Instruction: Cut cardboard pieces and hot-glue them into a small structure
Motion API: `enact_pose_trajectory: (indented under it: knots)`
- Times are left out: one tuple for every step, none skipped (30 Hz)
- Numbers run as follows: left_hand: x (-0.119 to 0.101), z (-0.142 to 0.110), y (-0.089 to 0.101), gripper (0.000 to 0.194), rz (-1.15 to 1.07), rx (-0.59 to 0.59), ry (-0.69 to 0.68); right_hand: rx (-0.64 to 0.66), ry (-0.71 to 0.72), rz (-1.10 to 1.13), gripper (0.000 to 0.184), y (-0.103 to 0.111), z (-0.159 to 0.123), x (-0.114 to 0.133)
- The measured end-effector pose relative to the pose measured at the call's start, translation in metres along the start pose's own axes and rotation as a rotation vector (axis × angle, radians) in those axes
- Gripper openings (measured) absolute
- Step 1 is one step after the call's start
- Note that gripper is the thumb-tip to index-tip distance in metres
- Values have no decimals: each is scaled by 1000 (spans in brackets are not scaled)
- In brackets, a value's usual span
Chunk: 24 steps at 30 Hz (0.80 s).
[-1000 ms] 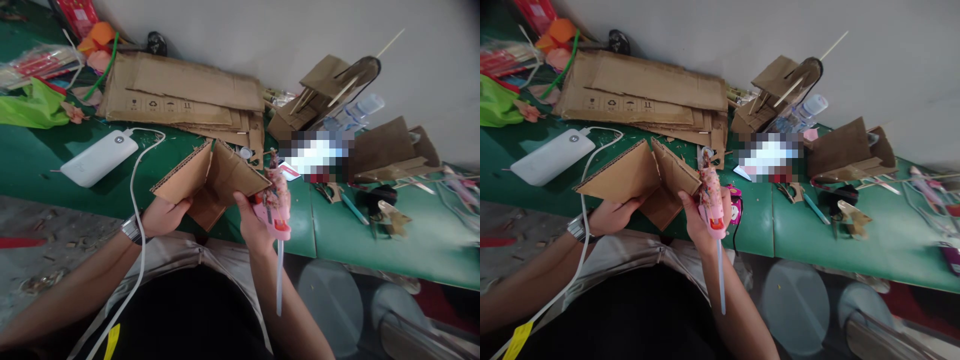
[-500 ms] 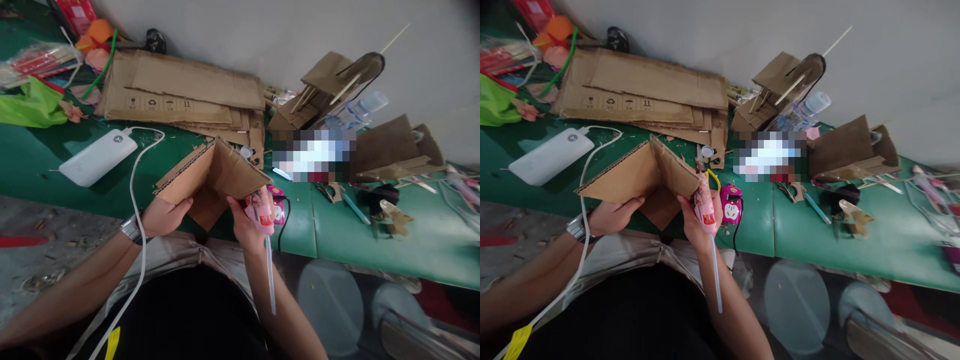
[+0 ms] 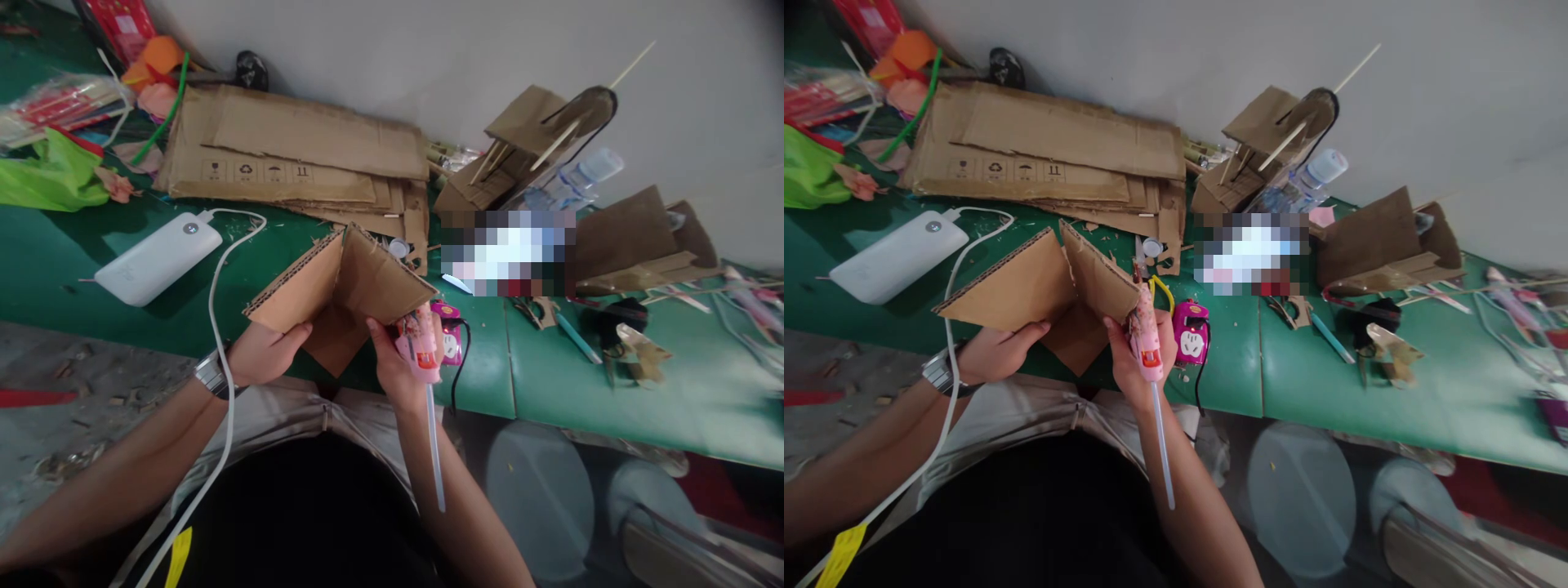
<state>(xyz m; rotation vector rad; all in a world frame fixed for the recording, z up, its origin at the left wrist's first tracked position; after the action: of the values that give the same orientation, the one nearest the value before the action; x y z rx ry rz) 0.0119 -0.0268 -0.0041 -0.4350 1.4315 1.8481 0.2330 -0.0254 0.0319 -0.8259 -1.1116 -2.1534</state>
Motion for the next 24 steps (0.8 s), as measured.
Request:
enact_pose_trajectory:
  knots:
    - [1,0,-1,40,-3,13,8,-6,5,-2,31,1,0,1]
    - [1,0,-2,40,-3,21,13,-12,8,-1,31,1,0,3]
    - [2,-1,-3,40,0,25,15,-19,9,1,31,1,-1,4]
    - [2,-1,-3,40,8,27,14,-28,8,4,31,1,-1,4]
    - [1,-1,-3,40,17,24,11,-36,6,12,32,1,-2,4]
    - [1,-2,-3,40,25,19,7,-42,1,25,32,1,-3,4]
    - [1,-2,-2,40,31,12,3,-46,-6,41,32,0,-4,3]
    - [0,-2,-2,41,35,6,1,-49,-14,55,33,-1,-5,2]
    - [0,-2,-2,41,36,2,1,-49,-21,63,34,-1,-6,1]
    - [0,-2,-1,40,34,-2,2,-49,-22,63,35,-2,-7,0]
    - [-1,-2,-1,39,33,-4,4,-45,-19,53,35,-3,-7,0]
    - [-1,-2,-1,38,34,-4,6,-41,-13,34,35,-3,-8,-1]
    - [-2,-1,-1,37,39,0,11,-36,-7,12,35,-3,-8,-1]
    - [-2,-1,-1,37,45,4,15,-32,-3,-6,34,-3,-8,-1]
    - [-2,0,-1,37,51,9,19,-27,-1,-16,33,-3,-8,-1]
    - [-3,1,-1,38,56,16,21,-20,-1,-18,33,-4,-8,-2]
    - [-3,1,-1,38,60,24,21,-13,-3,-11,32,-4,-7,-3]
    - [-4,1,-2,38,61,32,18,-6,-5,5,33,-4,-7,-4]
    - [-4,1,-2,38,60,39,11,-1,-7,28,34,-3,-6,-5]
    - [-5,1,-2,38,56,44,4,3,-11,56,36,-3,-6,-8]
    - [-4,1,-2,39,53,44,1,11,-19,86,37,-2,-6,-11]
    - [-3,1,-2,39,51,40,1,27,-31,113,37,-2,-7,-14]
    - [-2,0,-1,39,51,34,4,49,-46,133,35,-3,-8,-18]
    - [-1,-1,-1,39,53,30,7,73,-69,149,33,-4,-9,-22]
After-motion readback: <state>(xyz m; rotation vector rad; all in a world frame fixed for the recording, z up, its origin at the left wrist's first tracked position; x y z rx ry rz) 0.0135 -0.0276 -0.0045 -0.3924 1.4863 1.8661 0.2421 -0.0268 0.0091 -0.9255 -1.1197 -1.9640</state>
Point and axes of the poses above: each hand's wrist, its own z-axis towards the middle knuckle, its own y-axis out of the back of the hand, x = y × z, the point moved 10 cm from there along z, towards the middle knuckle, and after that the axes turned 4 degrees about -x, right-handed, at the moved point
